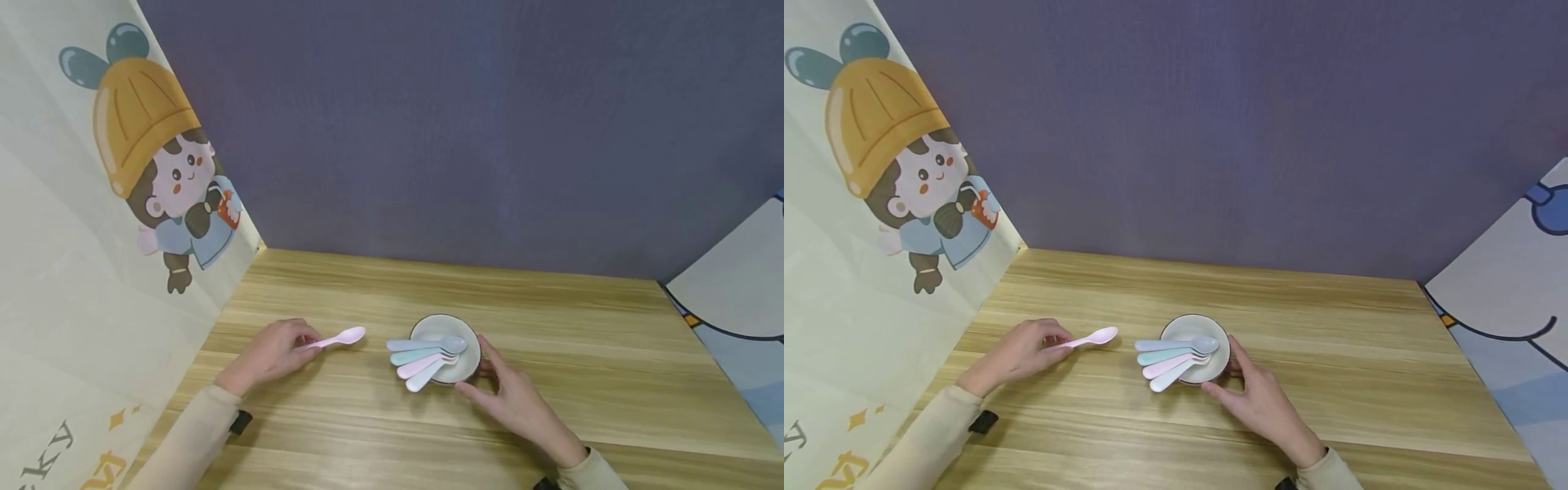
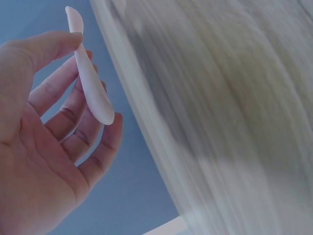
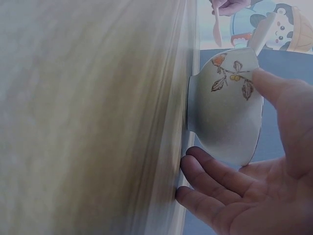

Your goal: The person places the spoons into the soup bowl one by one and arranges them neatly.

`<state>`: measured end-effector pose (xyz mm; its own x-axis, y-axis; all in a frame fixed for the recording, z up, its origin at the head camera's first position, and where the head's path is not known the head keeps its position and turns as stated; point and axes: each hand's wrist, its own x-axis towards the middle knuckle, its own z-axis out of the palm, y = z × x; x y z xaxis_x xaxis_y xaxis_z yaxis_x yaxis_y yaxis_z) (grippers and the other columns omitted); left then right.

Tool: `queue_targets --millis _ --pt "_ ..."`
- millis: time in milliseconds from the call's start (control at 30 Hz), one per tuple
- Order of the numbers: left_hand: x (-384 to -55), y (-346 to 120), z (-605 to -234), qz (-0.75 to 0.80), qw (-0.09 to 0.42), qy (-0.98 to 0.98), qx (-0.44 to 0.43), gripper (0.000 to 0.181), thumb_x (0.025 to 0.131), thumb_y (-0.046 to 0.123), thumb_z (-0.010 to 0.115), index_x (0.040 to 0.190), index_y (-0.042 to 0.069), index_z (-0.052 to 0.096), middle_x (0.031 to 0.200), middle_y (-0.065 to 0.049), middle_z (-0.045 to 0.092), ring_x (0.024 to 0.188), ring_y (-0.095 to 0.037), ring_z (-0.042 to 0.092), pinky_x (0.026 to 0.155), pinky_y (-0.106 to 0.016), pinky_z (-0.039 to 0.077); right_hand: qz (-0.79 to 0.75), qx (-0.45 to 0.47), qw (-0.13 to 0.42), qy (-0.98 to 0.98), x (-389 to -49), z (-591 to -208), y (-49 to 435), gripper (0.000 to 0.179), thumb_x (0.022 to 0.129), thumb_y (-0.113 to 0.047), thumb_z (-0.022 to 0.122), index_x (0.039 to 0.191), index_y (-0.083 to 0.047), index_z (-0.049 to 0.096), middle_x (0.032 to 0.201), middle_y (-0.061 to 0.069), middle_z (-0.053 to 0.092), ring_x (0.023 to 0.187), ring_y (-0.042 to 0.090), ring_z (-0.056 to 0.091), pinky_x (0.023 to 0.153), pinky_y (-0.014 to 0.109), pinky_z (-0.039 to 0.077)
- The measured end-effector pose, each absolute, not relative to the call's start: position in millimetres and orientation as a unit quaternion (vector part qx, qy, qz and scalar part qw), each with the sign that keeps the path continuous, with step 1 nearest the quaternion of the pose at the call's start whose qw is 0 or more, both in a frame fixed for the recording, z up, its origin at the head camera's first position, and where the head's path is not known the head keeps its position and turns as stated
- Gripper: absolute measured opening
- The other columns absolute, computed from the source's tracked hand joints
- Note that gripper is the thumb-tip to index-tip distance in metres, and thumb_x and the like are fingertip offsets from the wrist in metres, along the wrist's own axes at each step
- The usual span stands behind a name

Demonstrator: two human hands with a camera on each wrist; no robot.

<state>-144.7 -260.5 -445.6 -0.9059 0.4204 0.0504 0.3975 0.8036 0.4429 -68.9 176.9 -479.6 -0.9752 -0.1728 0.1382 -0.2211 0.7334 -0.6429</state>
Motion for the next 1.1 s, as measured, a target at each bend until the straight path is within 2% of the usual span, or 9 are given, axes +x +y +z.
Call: queue_targets --millis 300,800,1100 --pt "-145.3 -255.3 -445.1 0.229 0.033 0.949 0.215 0.008 0.095 0.023 0.079 0.101 0.021 0.082 0.083 0.013 0.067 0.073 -0.004 0.057 0.068 -0.026 0.049 0.354 0.100 0.031 -0.929 -68.4 -480.5 176.3 0.101 0.089 -0.051 0.084 0.165 -0.004 0.036 0.119 0.004 0.080 0.115 0.028 0.076 0.109 0.063 0.050" --pt "-149.0 -246.0 -442.4 0.240 0.000 0.940 0.241 0.008 0.093 0.021 0.079 0.100 0.019 0.083 0.082 0.014 0.066 0.072 -0.002 0.057 0.067 -0.024 0.049 0.354 0.096 0.028 -0.930 -68.0 -479.8 175.7 0.101 0.090 -0.052 0.083 0.165 -0.005 0.036 0.119 0.003 0.081 0.116 0.029 0.076 0.108 0.062 0.050" --pt "-151.0 -237.1 -437.7 0.232 0.011 0.942 0.241 0.008 0.094 0.023 0.079 0.101 0.022 0.083 0.082 0.014 0.067 0.071 -0.001 0.056 0.067 -0.024 0.049 0.353 0.096 0.030 -0.930 -68.3 -480.1 175.7 0.101 0.090 -0.052 0.083 0.165 -0.006 0.036 0.118 0.002 0.081 0.115 0.028 0.076 0.106 0.061 0.052"
